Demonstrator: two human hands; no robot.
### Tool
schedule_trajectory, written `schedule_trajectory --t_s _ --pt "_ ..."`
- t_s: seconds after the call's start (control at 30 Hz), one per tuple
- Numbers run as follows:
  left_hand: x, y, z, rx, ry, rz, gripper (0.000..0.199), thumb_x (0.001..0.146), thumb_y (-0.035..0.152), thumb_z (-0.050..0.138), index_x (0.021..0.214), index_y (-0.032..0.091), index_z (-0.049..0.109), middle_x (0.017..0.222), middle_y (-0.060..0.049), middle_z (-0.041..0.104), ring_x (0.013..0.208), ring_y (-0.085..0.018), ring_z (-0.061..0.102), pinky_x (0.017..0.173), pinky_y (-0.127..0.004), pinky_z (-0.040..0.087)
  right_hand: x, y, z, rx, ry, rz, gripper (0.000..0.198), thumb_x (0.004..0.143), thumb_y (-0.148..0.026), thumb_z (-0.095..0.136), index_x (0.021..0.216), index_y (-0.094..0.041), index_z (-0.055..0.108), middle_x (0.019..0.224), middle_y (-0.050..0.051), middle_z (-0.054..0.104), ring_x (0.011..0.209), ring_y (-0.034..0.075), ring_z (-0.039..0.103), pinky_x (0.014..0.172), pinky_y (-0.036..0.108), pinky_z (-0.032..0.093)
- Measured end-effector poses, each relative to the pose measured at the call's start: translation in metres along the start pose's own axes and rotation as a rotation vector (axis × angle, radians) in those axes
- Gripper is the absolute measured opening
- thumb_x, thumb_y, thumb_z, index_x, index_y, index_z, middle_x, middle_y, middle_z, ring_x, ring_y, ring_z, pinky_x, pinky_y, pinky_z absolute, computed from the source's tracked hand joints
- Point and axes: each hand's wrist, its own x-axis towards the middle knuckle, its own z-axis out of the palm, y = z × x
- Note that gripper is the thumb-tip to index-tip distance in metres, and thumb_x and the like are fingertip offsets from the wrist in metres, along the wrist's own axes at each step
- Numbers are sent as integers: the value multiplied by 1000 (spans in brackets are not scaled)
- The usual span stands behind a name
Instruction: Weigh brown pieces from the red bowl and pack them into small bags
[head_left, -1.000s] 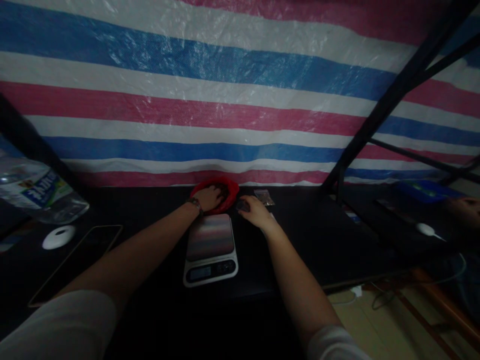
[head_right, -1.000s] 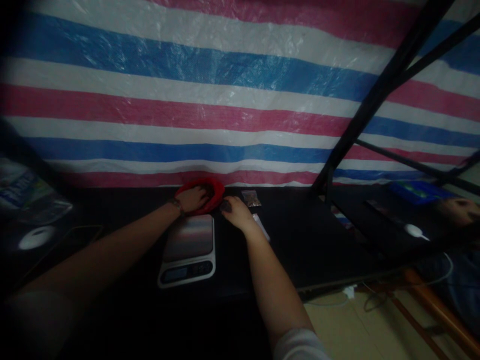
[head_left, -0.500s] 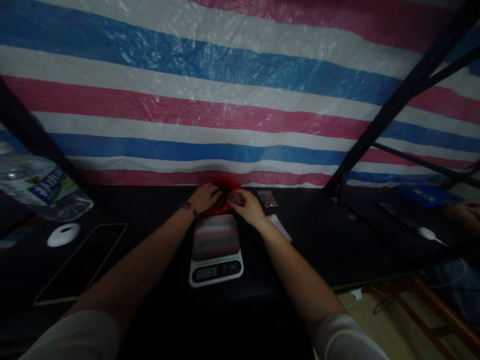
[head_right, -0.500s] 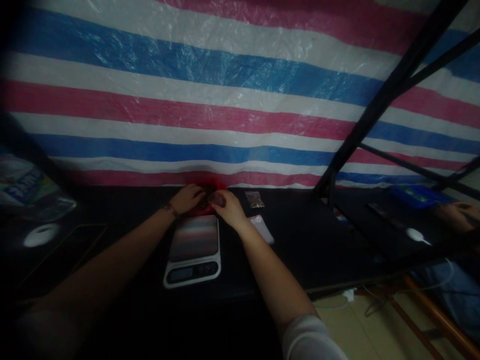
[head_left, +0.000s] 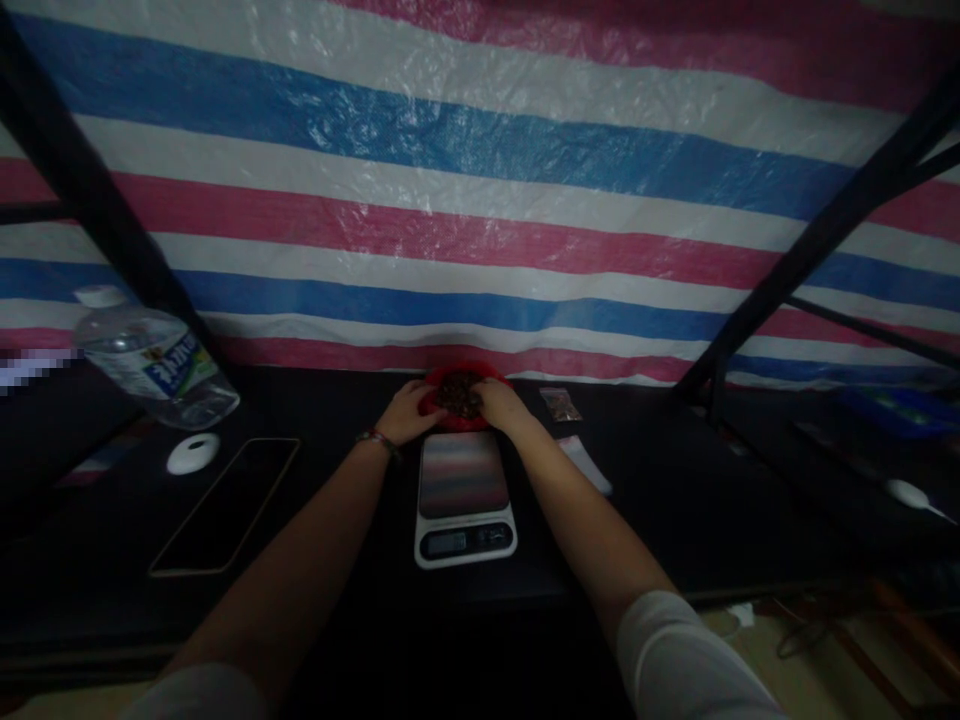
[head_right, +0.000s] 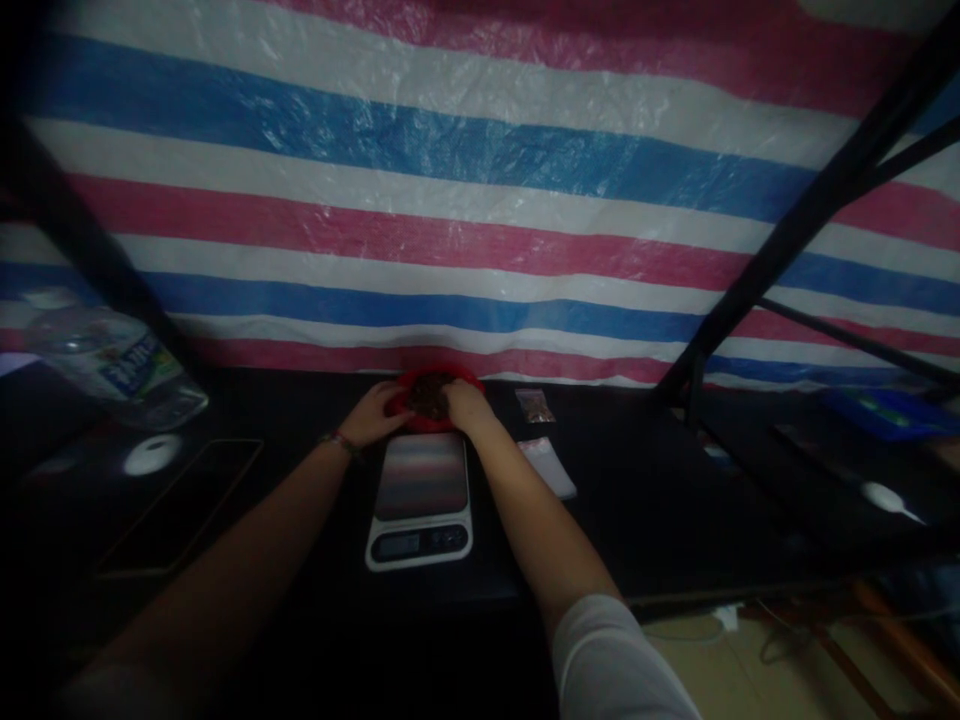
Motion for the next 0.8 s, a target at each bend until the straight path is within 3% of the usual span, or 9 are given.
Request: schedule_trajectory --t_s 0.07,0.23,0.6,0.73,0.8 --pt "1 -1 1 -20 -33 8 60 71 54 64 116 15 61 121 -12 55 112 -25 52 102 -37 41 3 -4 0 34 -32 -64 26 85 -14 50 105 -16 66 108 12 65 100 20 59 88 26 41" --pt "9 -2 4 -6 -98 72 42 79 50 59 104 17 67 108 -9 63 104 -24 55 96 -36 43 12 -11 4 136 -57 -139 22 83 -15 53 95 -16 71 96 9 70 89 19 62 78 25 43" --pt "12 15 7 -16 -22 107 33 89 38 47 107 18 66 107 -7 64 105 -19 55 98 -34 42 18 -9 26 383 111 -144 27 74 -17 64 101 -14 68 102 10 69 95 21 61 85 29 44" --pt "14 19 -4 8 44 38 44 92 41 41 125 16 55 124 -9 57 117 -20 49 105 -34 37 20 -6 34 575 157 -120 26 73 -17 65 98 -15 67 99 7 69 90 18 63 83 29 47" --pt "14 19 -19 43 59 -40 44 93 40 34 125 15 55 123 -9 58 117 -20 49 105 -34 36 22 -3 37 675 184 -50 29 71 -17 68 100 -17 66 99 6 69 89 17 63 82 29 48"
